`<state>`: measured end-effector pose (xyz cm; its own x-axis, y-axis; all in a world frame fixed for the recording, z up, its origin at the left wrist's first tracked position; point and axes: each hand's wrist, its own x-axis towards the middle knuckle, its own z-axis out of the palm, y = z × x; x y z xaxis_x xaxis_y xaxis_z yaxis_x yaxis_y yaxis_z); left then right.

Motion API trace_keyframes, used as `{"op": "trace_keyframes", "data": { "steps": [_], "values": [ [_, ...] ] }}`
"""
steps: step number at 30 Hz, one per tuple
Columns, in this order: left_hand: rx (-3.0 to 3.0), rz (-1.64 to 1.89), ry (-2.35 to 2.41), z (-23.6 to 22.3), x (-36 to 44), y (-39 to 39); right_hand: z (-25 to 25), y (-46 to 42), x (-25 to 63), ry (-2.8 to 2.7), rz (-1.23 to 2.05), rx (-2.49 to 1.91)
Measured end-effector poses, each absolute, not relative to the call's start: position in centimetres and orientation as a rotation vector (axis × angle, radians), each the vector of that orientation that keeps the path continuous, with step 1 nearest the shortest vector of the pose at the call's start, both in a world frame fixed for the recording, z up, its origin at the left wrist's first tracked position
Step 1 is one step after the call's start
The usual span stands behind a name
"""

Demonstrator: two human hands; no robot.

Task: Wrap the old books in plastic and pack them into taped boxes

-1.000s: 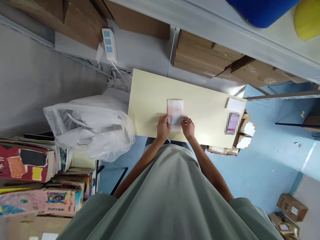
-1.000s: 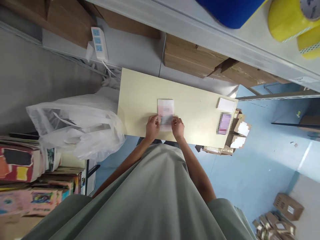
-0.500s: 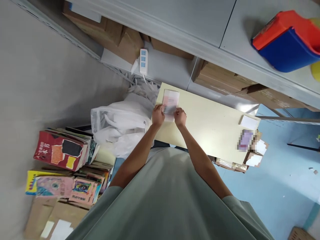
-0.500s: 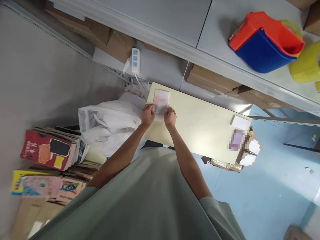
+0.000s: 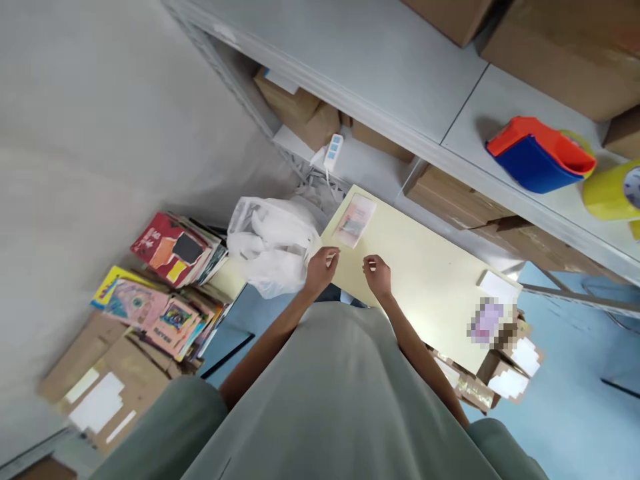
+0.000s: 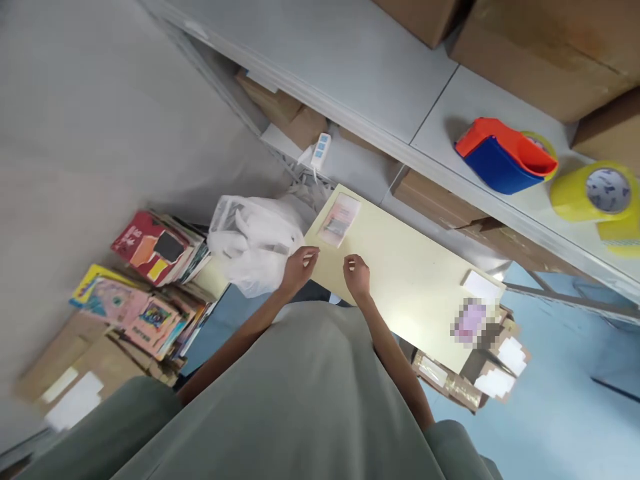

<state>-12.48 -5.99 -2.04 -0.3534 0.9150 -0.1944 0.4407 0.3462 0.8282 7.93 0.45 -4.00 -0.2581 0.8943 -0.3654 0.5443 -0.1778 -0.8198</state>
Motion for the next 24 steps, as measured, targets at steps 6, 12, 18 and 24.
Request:
{"op": "trace_keyframes", "data": {
  "steps": [6, 12, 18, 24],
  "values": [
    [0.900, 1.025, 2.106, 3.4, -10.3, -16.5, -2.5, -4.5, 9.3, -1.770, 1.714, -1.426],
    [0.597, 1.171, 2.255, 7.0, -11.0, -24.5, -0.5, -8.5, 7.6, -1.861, 1.834, -1.272],
    [0.448, 1.306, 2.297, 7.1, -14.4, -30.7, 2.6, -12.5, 5.4, -1.901, 1.808, -1.201],
    [0.438, 1.422, 2.311, 6.1, -21.1, -40.1, 5.3, -19.4, 0.5, -1.905, 1.725, -1.146]
  ]
}}
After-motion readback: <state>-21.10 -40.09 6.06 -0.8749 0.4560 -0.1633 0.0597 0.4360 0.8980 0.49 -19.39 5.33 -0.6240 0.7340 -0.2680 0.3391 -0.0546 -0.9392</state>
